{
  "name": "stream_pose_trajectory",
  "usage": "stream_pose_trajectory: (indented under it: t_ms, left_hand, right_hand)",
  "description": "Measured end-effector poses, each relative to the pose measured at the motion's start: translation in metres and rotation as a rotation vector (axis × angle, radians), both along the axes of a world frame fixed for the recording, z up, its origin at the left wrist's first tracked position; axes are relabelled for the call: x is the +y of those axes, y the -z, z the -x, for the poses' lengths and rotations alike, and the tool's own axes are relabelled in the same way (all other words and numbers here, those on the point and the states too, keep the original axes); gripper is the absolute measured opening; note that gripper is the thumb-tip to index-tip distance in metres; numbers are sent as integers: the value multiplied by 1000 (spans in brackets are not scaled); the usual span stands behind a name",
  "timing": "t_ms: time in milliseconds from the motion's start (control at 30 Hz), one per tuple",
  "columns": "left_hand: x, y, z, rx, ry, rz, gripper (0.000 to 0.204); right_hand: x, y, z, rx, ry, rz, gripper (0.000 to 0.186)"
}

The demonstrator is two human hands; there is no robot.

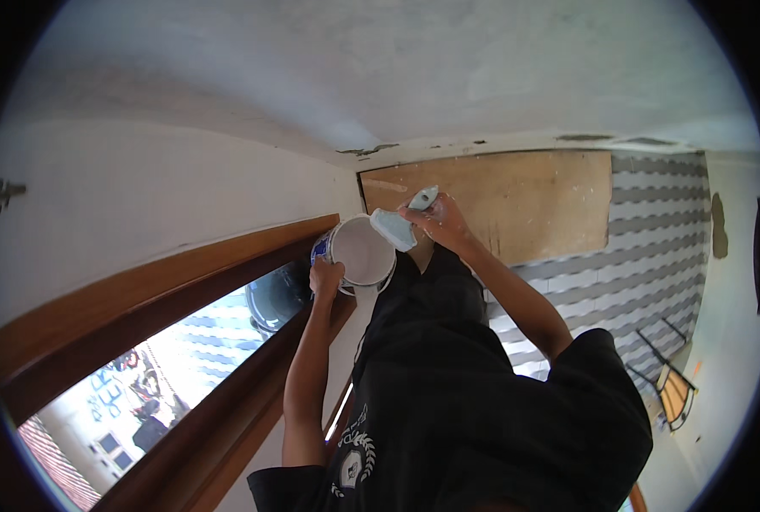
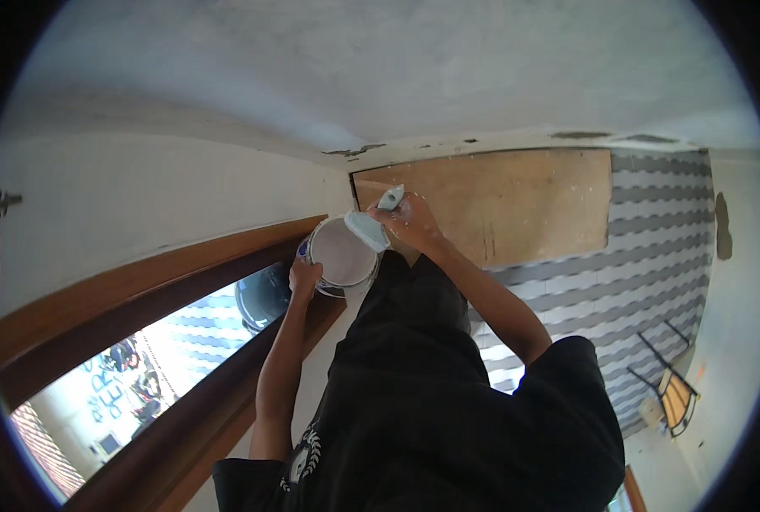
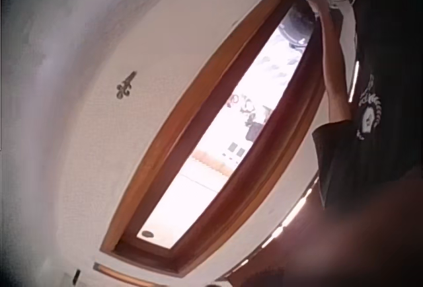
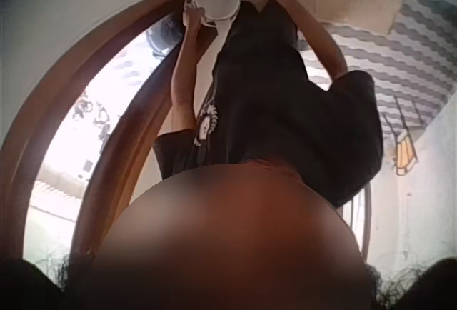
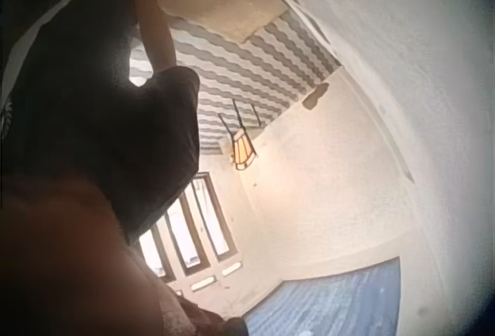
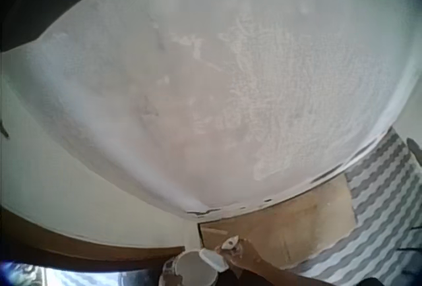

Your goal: Apply white paint to the ceiling using a paint scraper or broad knife while holding a bucket.

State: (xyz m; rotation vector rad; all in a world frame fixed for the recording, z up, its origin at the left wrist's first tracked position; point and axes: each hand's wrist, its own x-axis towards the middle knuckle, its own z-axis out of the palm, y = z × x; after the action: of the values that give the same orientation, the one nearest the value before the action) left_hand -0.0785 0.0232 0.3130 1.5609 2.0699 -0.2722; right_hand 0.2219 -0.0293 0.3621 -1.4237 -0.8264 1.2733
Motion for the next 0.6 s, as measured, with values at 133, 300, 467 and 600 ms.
stream_pose_trajectory:
  t_ms: [133,300,467,600]
  left_hand:
    - [-3,-10,-12,143,102,46,45]
    - [-5,-25,-19,220,234,-144,34]
    - [-10,-47,-29,114,310,-333,27]
    - [-15,-70,-44,-42,176,-391,26]
  right_hand:
    - [-4,14,8,25,11,-6,22]
    - [-4,13,14,2,-108,-3,25]
    - [-8,26,22,98,-128,33,23]
    - [-11,29,38,156,-79,166,21]
